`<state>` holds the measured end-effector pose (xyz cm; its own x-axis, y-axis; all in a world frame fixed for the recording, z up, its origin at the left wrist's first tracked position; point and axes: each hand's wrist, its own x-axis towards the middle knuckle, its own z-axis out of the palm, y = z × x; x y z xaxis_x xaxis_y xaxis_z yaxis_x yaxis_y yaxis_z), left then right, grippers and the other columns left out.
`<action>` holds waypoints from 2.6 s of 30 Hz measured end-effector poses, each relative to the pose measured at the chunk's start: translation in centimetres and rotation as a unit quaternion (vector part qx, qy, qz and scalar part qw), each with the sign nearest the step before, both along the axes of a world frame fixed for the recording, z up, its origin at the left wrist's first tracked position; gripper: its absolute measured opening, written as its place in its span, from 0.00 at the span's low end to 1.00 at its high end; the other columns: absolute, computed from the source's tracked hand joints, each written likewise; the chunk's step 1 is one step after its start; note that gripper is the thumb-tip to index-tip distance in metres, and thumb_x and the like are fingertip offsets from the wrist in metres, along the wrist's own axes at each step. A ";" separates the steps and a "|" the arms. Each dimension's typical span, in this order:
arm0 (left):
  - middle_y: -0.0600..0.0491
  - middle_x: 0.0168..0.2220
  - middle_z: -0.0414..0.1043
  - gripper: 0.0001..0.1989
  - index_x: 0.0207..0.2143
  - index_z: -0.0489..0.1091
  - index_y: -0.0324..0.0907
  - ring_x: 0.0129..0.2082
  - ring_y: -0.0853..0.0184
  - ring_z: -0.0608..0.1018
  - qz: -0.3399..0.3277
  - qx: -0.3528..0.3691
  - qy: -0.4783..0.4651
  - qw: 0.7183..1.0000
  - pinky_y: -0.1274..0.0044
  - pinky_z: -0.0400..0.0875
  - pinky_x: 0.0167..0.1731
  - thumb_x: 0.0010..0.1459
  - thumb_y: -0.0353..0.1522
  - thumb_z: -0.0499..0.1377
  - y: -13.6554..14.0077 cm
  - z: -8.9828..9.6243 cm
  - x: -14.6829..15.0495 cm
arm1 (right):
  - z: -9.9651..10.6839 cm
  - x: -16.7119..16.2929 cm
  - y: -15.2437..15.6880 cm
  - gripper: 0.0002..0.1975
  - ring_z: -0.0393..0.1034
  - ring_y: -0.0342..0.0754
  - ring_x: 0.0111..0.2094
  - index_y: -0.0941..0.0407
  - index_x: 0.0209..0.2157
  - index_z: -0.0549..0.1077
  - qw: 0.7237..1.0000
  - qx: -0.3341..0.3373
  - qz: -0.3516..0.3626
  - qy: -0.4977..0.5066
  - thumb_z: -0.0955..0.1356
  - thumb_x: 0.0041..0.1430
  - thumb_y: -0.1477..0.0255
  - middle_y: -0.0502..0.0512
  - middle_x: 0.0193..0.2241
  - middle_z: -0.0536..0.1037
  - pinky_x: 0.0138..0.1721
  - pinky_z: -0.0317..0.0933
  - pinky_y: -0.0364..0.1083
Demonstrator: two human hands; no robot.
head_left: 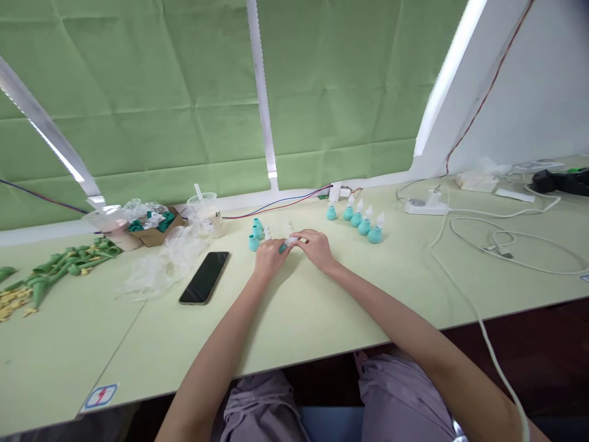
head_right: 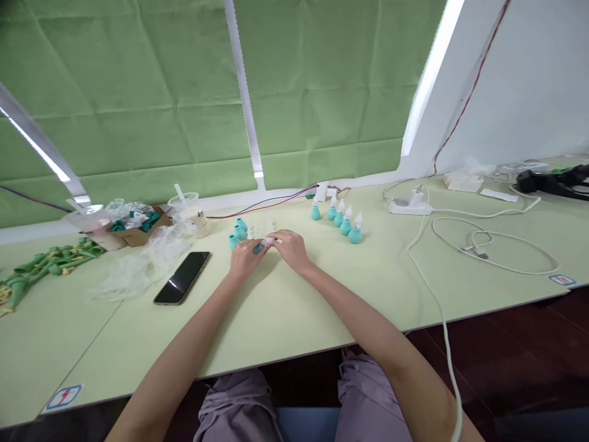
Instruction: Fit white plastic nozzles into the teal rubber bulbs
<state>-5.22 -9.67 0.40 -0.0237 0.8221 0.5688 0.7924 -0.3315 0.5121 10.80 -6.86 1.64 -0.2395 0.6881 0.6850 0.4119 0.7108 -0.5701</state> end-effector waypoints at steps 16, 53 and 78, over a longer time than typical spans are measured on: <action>0.47 0.44 0.66 0.15 0.37 0.72 0.41 0.44 0.61 0.71 0.281 0.174 -0.245 0.911 0.70 0.68 0.46 0.51 0.41 0.61 1.6 3.6 -7.7 | -2.3 1.9 2.8 0.11 0.69 0.45 0.31 0.55 0.36 0.73 0.973 -0.170 0.000 0.159 0.66 0.53 0.64 0.55 0.37 0.74 0.34 0.65 0.46; 0.50 0.39 0.74 0.14 0.43 0.72 0.45 0.41 0.61 0.74 -0.076 -0.038 0.007 0.996 0.67 0.65 0.50 0.55 0.38 0.60 0.6 3.4 -0.5 | -1.7 -0.1 0.8 0.13 0.74 0.48 0.36 0.52 0.29 0.66 0.915 -0.283 0.154 0.244 0.70 0.48 0.61 0.51 0.31 0.80 0.33 0.64 0.44; 0.54 0.27 0.75 0.10 0.41 0.76 0.43 0.25 0.73 0.73 -0.074 0.099 -0.122 0.985 0.79 0.68 0.30 0.58 0.32 0.58 -1.5 -0.8 1.1 | -1.2 -0.2 -0.9 0.10 0.70 0.51 0.44 0.52 0.27 0.79 0.949 -0.195 0.097 0.229 0.72 0.45 0.61 0.54 0.40 0.77 0.35 0.66 0.47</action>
<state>-4.12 -11.16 -0.42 -0.0672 0.7002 0.7108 0.5898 -0.5468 0.5943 10.56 -7.80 0.44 -0.1275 0.8842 0.4495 -0.0592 0.4456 -0.8933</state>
